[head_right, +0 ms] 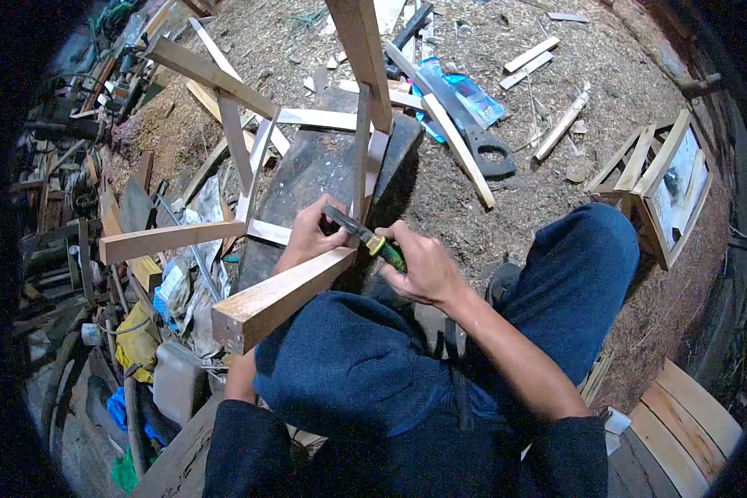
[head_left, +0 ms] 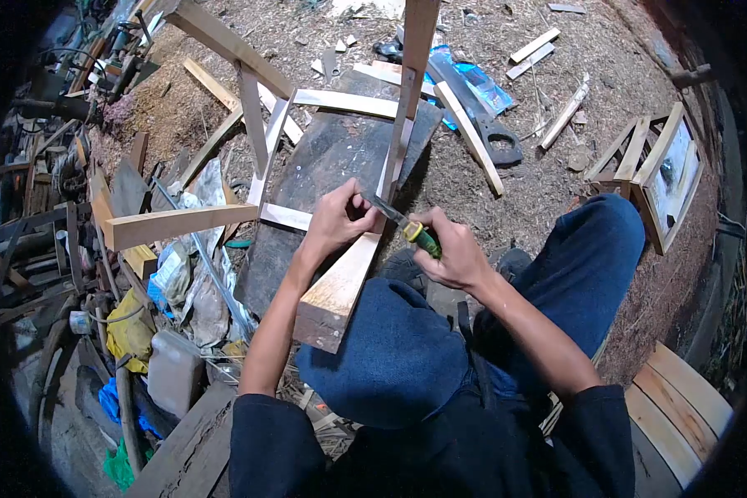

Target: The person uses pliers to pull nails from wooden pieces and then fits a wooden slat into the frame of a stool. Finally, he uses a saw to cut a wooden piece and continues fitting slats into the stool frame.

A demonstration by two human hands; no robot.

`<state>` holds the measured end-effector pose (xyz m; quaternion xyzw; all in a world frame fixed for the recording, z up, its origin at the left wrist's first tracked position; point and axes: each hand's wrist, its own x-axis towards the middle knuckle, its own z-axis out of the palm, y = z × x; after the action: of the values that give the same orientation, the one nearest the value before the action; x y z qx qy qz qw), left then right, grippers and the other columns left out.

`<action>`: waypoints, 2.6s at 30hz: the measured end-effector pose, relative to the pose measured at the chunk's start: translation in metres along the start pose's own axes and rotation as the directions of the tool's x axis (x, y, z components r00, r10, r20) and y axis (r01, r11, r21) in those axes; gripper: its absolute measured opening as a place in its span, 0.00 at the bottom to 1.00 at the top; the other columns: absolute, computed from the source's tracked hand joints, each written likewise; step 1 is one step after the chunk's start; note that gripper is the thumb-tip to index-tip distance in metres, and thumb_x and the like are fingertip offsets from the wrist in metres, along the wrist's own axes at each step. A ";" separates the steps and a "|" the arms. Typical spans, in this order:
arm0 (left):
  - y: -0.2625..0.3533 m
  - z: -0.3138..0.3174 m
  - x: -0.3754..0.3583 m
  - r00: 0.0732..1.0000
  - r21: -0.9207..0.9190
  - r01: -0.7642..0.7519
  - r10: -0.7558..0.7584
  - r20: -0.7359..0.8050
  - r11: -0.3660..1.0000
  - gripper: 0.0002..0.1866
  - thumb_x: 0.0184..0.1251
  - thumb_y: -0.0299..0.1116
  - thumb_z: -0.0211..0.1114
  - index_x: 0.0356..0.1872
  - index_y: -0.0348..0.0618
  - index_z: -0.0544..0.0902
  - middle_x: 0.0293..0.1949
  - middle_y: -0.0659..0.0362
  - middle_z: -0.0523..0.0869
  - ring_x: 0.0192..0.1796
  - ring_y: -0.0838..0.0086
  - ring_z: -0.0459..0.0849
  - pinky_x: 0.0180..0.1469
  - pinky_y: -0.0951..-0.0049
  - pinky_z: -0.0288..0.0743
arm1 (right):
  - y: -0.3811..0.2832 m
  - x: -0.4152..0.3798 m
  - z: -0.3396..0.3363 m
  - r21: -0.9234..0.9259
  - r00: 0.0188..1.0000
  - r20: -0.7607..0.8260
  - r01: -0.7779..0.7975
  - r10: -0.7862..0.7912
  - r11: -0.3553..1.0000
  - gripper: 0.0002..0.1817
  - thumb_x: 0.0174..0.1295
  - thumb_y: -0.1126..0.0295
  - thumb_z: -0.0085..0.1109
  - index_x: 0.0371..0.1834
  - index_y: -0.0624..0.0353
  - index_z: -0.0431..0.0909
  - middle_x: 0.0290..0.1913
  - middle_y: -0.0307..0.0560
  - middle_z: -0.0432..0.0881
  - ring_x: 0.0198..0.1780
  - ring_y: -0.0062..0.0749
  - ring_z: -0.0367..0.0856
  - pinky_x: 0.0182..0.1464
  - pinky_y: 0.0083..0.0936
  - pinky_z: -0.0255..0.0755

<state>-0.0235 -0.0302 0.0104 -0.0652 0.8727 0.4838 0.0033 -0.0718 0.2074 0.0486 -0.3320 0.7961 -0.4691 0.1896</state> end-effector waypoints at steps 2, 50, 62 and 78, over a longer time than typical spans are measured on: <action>-0.007 0.003 0.001 0.998 -0.027 -0.062 0.062 -0.014 0.998 0.17 0.56 0.29 0.73 0.28 0.41 0.68 0.24 0.57 0.77 0.26 0.66 0.79 0.33 0.67 0.75 | 0.003 0.000 0.002 0.003 0.996 -0.044 0.079 -0.078 0.997 0.18 0.57 0.70 0.60 0.50 0.61 0.70 0.31 0.61 0.80 0.34 0.61 0.83 0.37 0.45 0.75; -0.008 0.001 -0.001 1.000 0.020 -0.019 0.019 0.015 1.000 0.18 0.58 0.32 0.71 0.27 0.41 0.67 0.21 0.52 0.72 0.22 0.57 0.71 0.28 0.64 0.71 | 0.005 0.011 -0.005 -0.208 0.950 0.145 -0.243 0.275 0.948 0.20 0.56 0.68 0.64 0.50 0.63 0.72 0.33 0.63 0.82 0.36 0.61 0.84 0.38 0.45 0.78; -0.006 0.001 0.000 0.999 0.031 -0.038 0.037 0.002 0.999 0.17 0.58 0.31 0.72 0.27 0.41 0.68 0.20 0.53 0.72 0.22 0.58 0.72 0.28 0.65 0.70 | 0.014 0.004 0.000 -0.105 0.994 0.015 -0.104 0.106 0.989 0.18 0.57 0.70 0.60 0.49 0.63 0.70 0.34 0.62 0.83 0.35 0.61 0.85 0.38 0.46 0.78; -0.003 -0.002 -0.001 1.000 -0.009 -0.006 0.007 0.026 1.000 0.12 0.61 0.30 0.70 0.31 0.41 0.72 0.19 0.58 0.75 0.21 0.72 0.75 0.27 0.69 0.70 | 0.003 0.003 -0.003 0.075 0.990 -0.102 -0.090 0.097 0.993 0.22 0.56 0.68 0.64 0.52 0.63 0.69 0.34 0.60 0.85 0.35 0.54 0.88 0.36 0.42 0.81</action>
<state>-0.0225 -0.0332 0.0093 -0.0560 0.8707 0.4885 0.0129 -0.0772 0.2081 0.0471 -0.2622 0.8028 -0.5041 0.1807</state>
